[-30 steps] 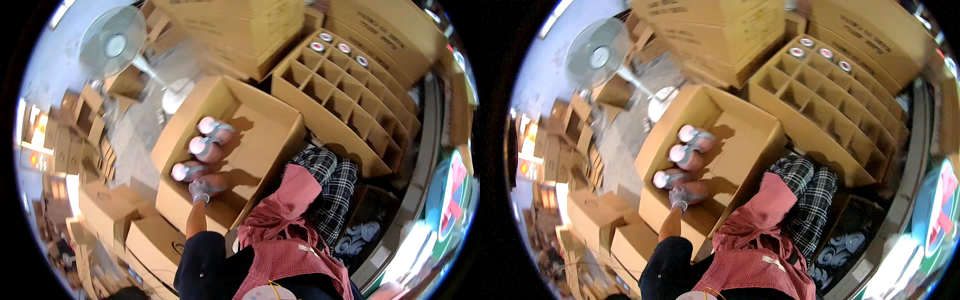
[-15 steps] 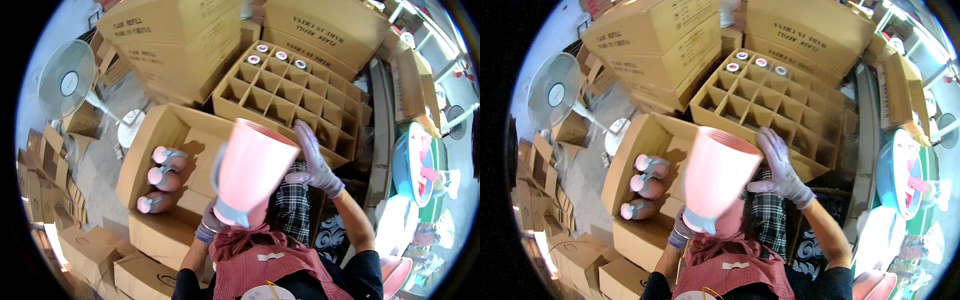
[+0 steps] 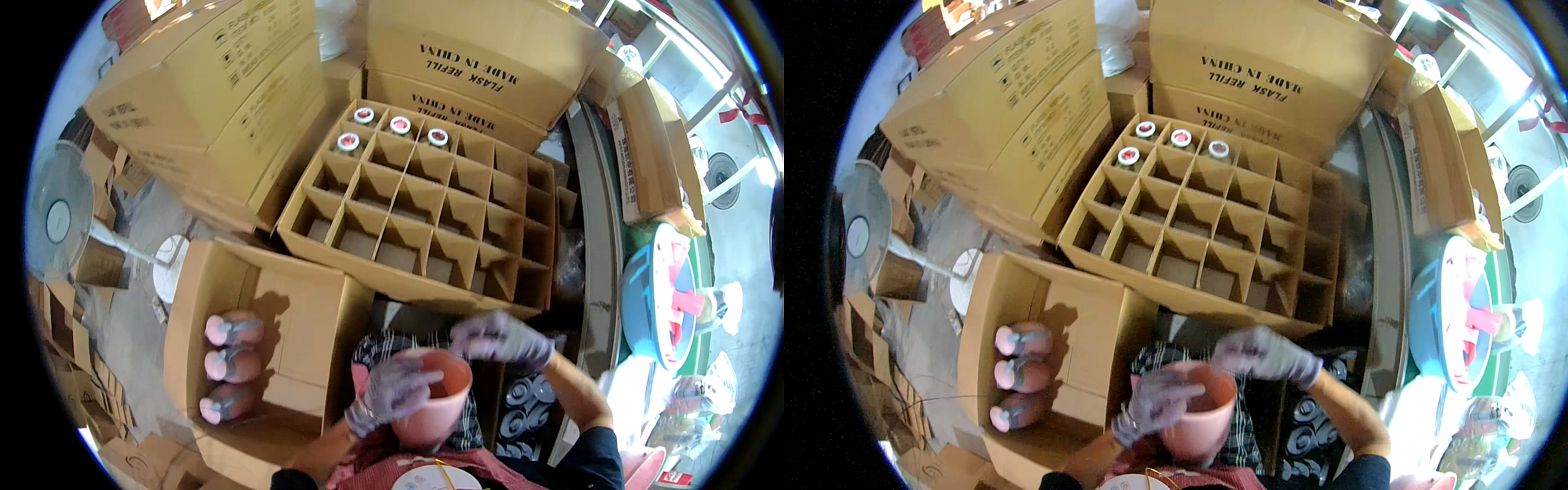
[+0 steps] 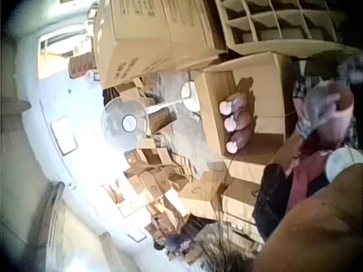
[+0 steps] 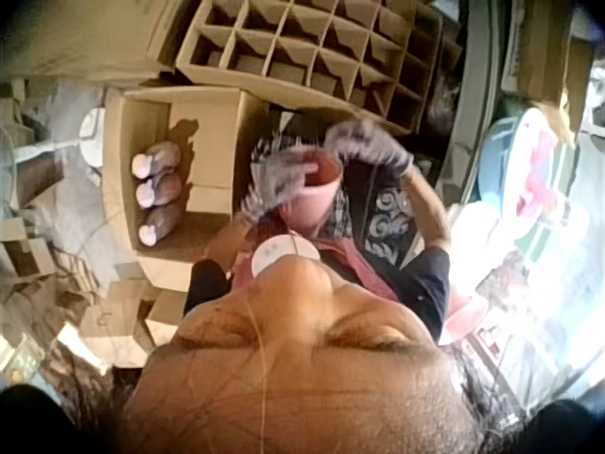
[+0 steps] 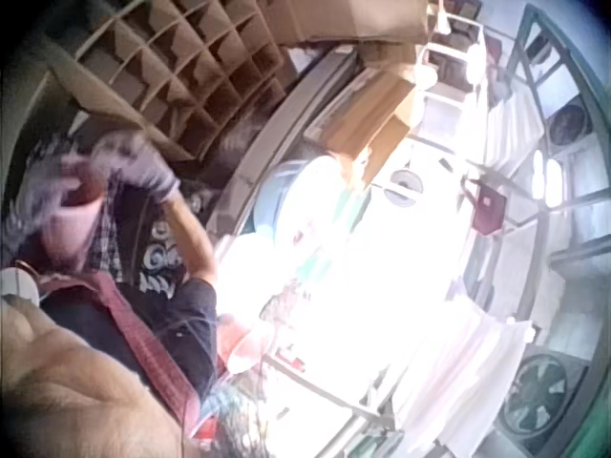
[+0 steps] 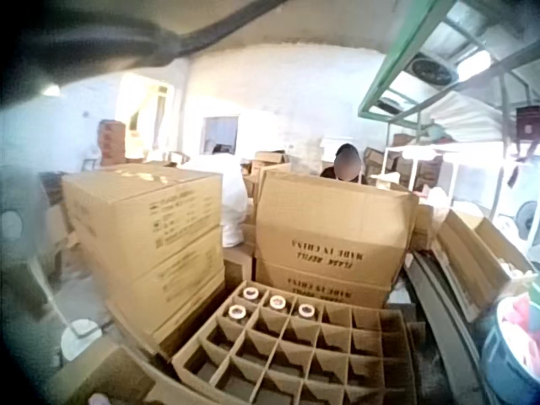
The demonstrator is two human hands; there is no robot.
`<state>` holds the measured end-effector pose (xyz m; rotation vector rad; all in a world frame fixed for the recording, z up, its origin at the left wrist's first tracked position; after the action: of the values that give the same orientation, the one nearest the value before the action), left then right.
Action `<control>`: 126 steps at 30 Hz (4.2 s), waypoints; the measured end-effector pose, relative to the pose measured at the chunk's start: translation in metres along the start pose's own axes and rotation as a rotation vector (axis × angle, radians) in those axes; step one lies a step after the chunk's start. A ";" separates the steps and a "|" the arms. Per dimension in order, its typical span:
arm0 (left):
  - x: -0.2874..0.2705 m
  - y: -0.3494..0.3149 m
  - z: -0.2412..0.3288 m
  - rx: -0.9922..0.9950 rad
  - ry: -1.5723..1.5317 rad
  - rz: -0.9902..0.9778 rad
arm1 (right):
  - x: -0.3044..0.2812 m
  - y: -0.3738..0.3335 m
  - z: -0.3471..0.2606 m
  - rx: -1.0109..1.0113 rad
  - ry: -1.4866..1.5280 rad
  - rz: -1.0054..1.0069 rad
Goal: The person assembles pink thermos flasks by hand. They pick up a flask, insert a metal inner liner, screw on a lid, and place a plastic bag over the top. The completed units are then placed into a cardboard box with dividers.
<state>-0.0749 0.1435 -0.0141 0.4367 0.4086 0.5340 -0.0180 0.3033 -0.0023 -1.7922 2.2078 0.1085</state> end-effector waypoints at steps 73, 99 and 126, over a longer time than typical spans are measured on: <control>0.115 -0.032 -0.065 -0.164 0.751 -1.484 | 0.183 -0.549 0.426 1.215 -0.588 0.964; 0.098 -0.007 -0.046 -0.631 0.870 -1.456 | -0.020 -0.295 0.167 0.196 0.745 1.491; 0.111 -0.027 -0.047 -0.103 0.717 -1.242 | -0.021 -0.135 0.091 0.110 1.223 0.988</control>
<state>0.0000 0.1989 -0.0948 -0.1768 1.2091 -0.5374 0.1327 0.3157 -0.0664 -0.4412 3.5561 -1.1383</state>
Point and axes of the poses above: each hand's wrist, its own y-axis towards the middle knuckle, its own x-axis out of the palm, z = x × y, the point moved 9 cm from there along y, towards the middle knuckle, and after that the axes turned 14 degrees about z, right-handed, at the moved point
